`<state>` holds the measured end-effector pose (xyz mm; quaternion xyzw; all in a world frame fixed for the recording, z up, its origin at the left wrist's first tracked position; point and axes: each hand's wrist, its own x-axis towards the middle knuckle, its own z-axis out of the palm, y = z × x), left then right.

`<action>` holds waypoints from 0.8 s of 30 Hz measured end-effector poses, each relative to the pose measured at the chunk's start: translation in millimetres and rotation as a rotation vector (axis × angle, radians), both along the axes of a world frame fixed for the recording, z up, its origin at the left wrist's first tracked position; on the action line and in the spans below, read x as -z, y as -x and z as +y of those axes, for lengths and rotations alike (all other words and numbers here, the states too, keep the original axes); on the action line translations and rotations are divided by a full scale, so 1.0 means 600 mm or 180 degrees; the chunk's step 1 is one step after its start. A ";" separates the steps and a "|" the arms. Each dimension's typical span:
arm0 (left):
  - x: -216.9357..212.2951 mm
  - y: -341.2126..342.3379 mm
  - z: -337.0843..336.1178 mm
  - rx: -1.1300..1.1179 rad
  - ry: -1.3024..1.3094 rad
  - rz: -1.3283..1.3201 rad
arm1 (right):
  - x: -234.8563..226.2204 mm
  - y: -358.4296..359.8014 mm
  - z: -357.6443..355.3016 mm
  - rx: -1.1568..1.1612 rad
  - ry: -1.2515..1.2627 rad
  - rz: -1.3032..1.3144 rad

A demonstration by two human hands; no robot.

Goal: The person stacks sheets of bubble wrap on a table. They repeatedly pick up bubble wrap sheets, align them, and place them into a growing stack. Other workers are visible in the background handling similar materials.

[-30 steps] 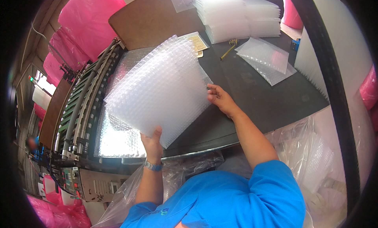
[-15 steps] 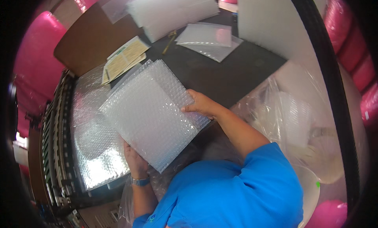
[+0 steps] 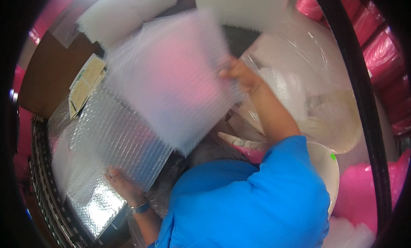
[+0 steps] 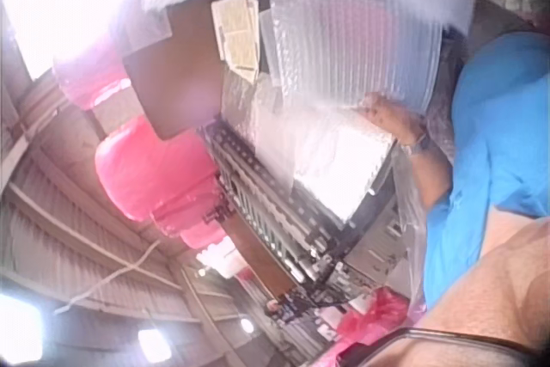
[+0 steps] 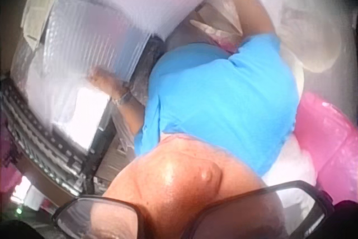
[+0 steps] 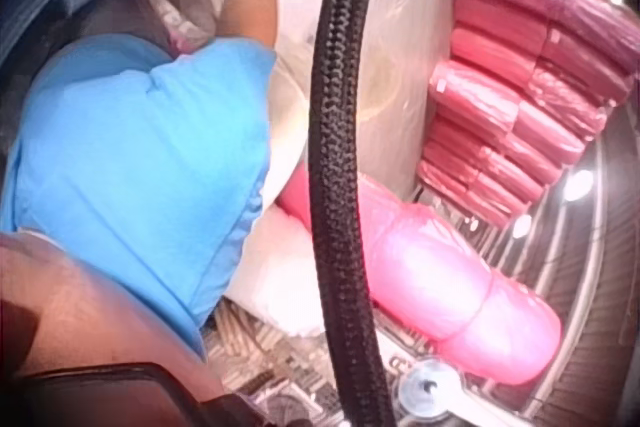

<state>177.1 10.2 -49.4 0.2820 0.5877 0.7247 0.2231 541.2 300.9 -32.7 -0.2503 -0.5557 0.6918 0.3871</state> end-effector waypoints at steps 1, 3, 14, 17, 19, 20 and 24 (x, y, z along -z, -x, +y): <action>-0.001 0.008 -0.007 0.0091 -0.0134 -0.0053 | 0.020 -0.069 0.026 0.0230 -0.0082 0.0150; -0.004 0.019 -0.022 0.0280 -0.0364 -0.0129 | 0.034 -0.168 0.024 0.1379 -0.0244 0.0616; 0.026 0.060 -0.169 0.0333 -0.0291 -0.0710 | 0.420 -0.450 -0.072 0.5960 0.2576 -0.3589; 0.051 0.059 -0.237 0.0407 -0.0084 -0.0936 | 0.162 -0.234 -0.041 0.5090 0.0442 -0.4712; 0.051 0.026 -0.263 0.0502 -0.0055 -0.1286 | 0.163 -0.231 0.024 0.4559 -0.1584 -0.3220; 0.067 0.009 -0.288 0.0479 -0.0036 -0.1492 | 0.125 -0.173 0.036 0.4099 -0.1804 -0.2921; 0.148 -0.068 -0.368 0.0105 -0.0069 -0.2560 | 0.022 0.067 0.050 0.2488 -0.2766 -0.1838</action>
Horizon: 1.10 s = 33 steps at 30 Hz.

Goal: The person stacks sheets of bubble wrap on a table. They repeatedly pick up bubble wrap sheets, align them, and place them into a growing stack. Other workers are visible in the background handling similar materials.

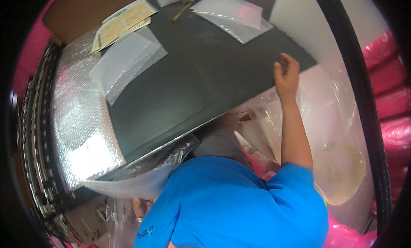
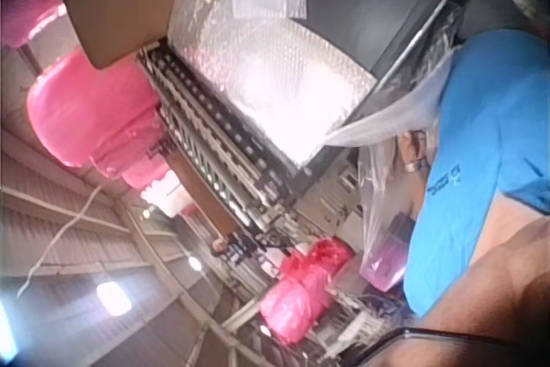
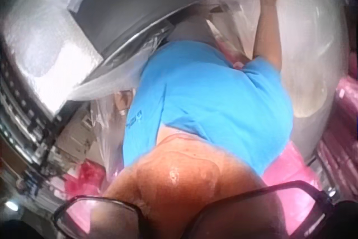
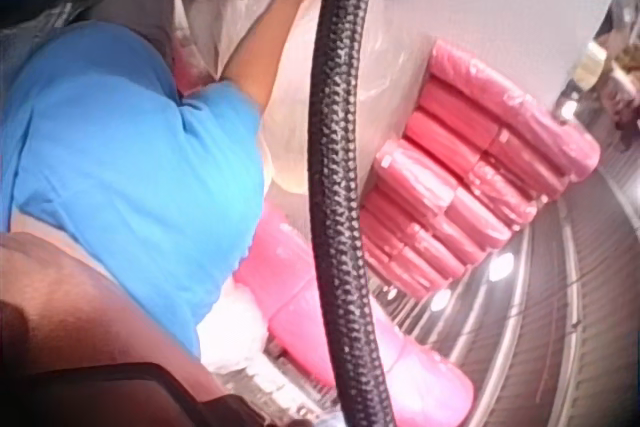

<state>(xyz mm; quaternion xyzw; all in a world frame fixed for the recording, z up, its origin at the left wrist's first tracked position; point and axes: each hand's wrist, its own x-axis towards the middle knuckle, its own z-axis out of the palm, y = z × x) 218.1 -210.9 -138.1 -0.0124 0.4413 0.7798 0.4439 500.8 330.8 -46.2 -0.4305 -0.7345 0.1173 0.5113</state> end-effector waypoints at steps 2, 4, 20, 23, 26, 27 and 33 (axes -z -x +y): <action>0.126 -0.020 -0.114 -0.0244 0.0110 -0.0822 | -0.016 0.106 0.000 -0.0863 0.0189 -0.0095; 0.171 -0.039 -0.168 -0.0555 0.0253 -0.1233 | -0.026 0.206 -0.010 -0.1626 0.0582 -0.0198; 0.141 -0.114 -0.140 0.0076 0.1189 -0.0512 | -0.001 0.608 -0.044 -0.0966 0.1419 -0.1780; 0.127 -0.088 -0.078 0.1101 0.1264 0.0341 | -0.005 0.610 -0.038 -0.0973 0.1534 -0.1872; 0.110 -0.063 -0.030 0.1918 0.1234 0.1276 | -0.019 0.601 -0.035 -0.1073 0.1691 -0.1606; 0.100 -0.054 -0.017 0.2120 0.1196 0.1569 | -0.021 0.596 -0.033 -0.1115 0.1738 -0.1478; 0.026 -0.014 0.025 0.2869 0.1029 0.3010 | -0.002 0.573 -0.044 -0.2197 0.3129 0.0962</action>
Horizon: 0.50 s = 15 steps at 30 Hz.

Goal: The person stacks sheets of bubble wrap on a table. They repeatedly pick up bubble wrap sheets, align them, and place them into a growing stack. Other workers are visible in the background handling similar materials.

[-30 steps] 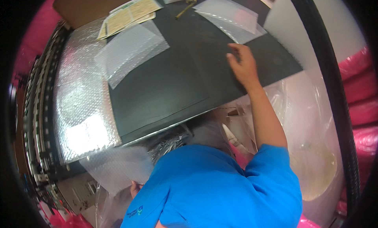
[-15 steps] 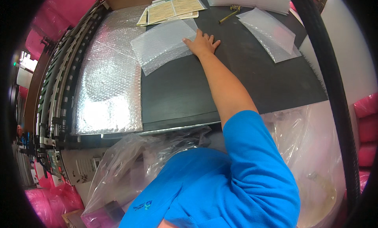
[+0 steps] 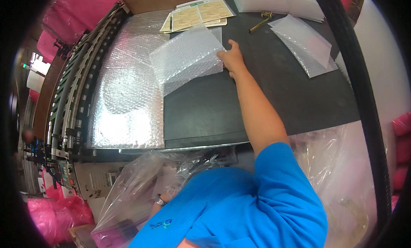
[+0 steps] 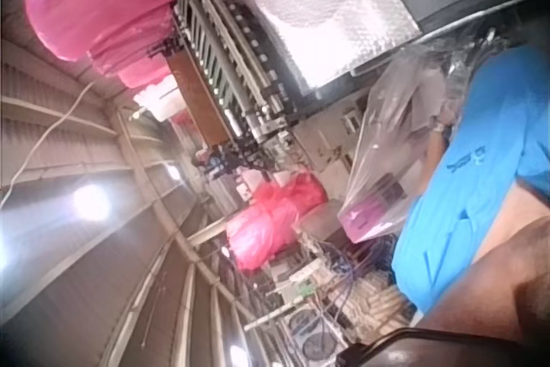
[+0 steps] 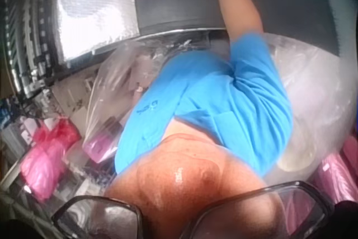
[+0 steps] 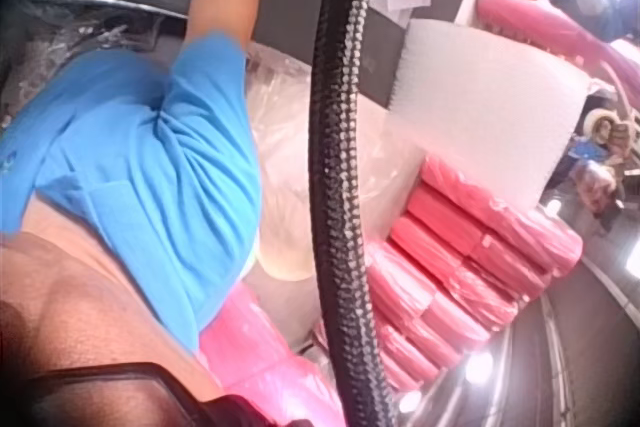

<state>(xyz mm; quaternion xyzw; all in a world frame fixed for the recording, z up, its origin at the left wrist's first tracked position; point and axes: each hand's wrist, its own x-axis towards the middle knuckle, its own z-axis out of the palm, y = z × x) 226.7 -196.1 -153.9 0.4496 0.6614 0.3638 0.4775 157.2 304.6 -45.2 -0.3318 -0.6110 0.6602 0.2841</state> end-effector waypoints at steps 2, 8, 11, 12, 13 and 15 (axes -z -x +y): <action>-0.037 0.012 0.012 0.0102 0.0186 0.0450 | -0.002 -0.016 0.009 -0.0582 0.0811 0.0381; -0.211 0.031 0.121 -0.0568 0.1101 0.0987 | 0.003 -0.021 0.003 -0.0950 0.1159 0.0836; -0.237 0.054 0.160 -0.1286 -0.0202 0.0767 | 0.001 -0.021 -0.001 -0.1015 0.1142 0.0911; -0.255 0.064 0.179 -0.1459 -0.0444 0.1319 | 0.002 -0.021 -0.001 -0.1042 0.1140 0.0920; -0.272 0.078 0.204 -0.1611 -0.0698 0.1866 | 0.004 -0.020 0.001 -0.1058 0.1117 0.0849; -0.271 0.107 0.232 -0.2011 -0.1034 0.2292 | 0.000 -0.016 0.003 -0.1122 0.1053 0.0710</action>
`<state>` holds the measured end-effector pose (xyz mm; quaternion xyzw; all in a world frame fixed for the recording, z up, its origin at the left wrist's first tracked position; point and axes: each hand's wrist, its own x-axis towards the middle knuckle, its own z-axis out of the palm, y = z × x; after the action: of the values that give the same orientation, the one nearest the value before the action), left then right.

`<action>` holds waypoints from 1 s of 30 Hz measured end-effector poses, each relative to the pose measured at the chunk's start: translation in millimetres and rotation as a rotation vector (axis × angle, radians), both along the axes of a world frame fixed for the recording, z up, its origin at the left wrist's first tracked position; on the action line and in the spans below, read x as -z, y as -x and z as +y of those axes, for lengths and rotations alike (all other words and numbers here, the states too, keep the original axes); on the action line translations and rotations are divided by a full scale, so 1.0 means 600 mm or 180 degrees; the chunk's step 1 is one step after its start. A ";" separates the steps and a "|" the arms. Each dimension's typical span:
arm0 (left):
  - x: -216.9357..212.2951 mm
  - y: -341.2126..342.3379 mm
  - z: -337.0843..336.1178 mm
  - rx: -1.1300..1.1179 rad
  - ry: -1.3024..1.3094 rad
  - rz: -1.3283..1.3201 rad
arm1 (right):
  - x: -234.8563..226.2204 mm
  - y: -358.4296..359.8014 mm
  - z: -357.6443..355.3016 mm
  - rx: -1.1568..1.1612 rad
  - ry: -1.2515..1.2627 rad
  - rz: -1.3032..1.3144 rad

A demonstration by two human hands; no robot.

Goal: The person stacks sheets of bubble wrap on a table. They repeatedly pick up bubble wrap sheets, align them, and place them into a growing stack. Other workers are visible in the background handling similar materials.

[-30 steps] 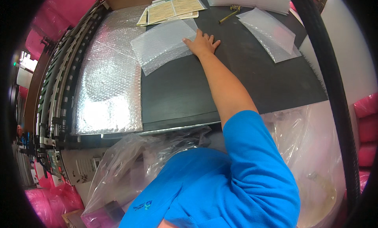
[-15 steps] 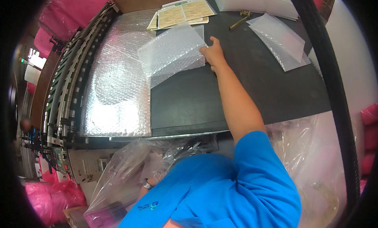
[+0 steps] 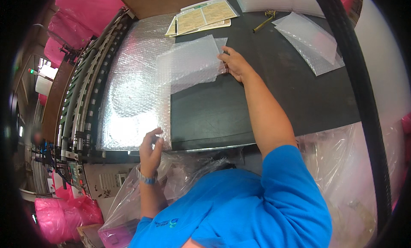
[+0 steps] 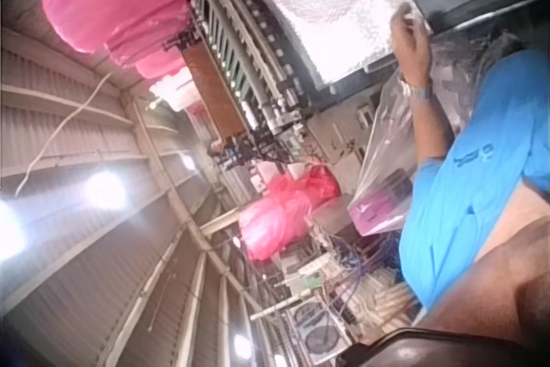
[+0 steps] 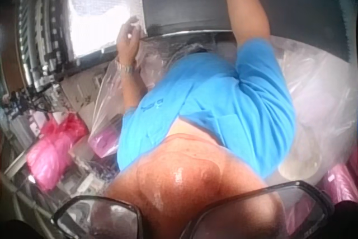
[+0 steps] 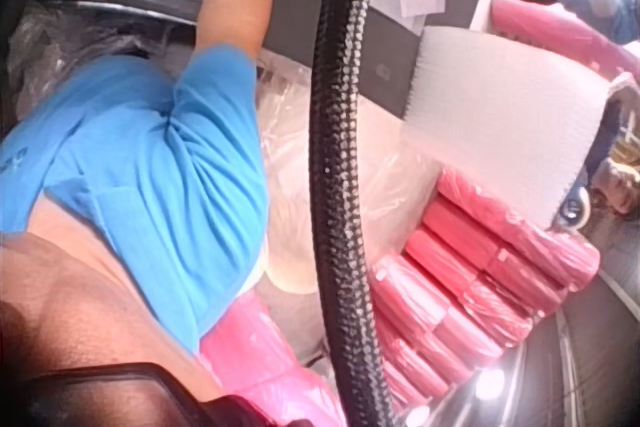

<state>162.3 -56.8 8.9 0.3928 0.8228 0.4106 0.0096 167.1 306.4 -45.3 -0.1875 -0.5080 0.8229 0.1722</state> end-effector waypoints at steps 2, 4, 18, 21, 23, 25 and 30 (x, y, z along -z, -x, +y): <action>0.019 0.022 0.015 -0.0306 -0.0193 0.0102 | -0.004 0.001 -0.006 0.0006 -0.0287 -0.0158; 0.055 0.039 0.025 -0.0576 -0.0251 -0.0155 | -0.004 0.005 -0.012 -0.0025 -0.0573 -0.0278; 0.075 0.024 0.047 -0.0460 0.0646 0.1603 | 0.012 0.011 -0.002 0.0061 -0.0712 -0.0334; 0.073 0.024 0.048 -0.0433 0.0629 0.1647 | 0.005 0.007 -0.008 0.0137 -0.0540 -0.0237; 0.074 0.022 0.047 -0.0455 0.0640 0.1671 | 0.004 0.006 -0.013 0.0131 -0.0585 -0.0170; 0.076 0.023 0.047 -0.0439 0.0623 0.1690 | 0.003 0.005 -0.014 0.0154 -0.0637 -0.0180; 0.074 0.023 0.049 -0.0413 0.0649 0.1730 | 0.016 0.009 -0.006 0.0178 -0.0640 -0.0150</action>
<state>148.5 -27.4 -35.6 0.4320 0.8556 0.2053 -0.1980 161.6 303.0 -55.2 -0.2026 -0.5865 0.7579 0.2011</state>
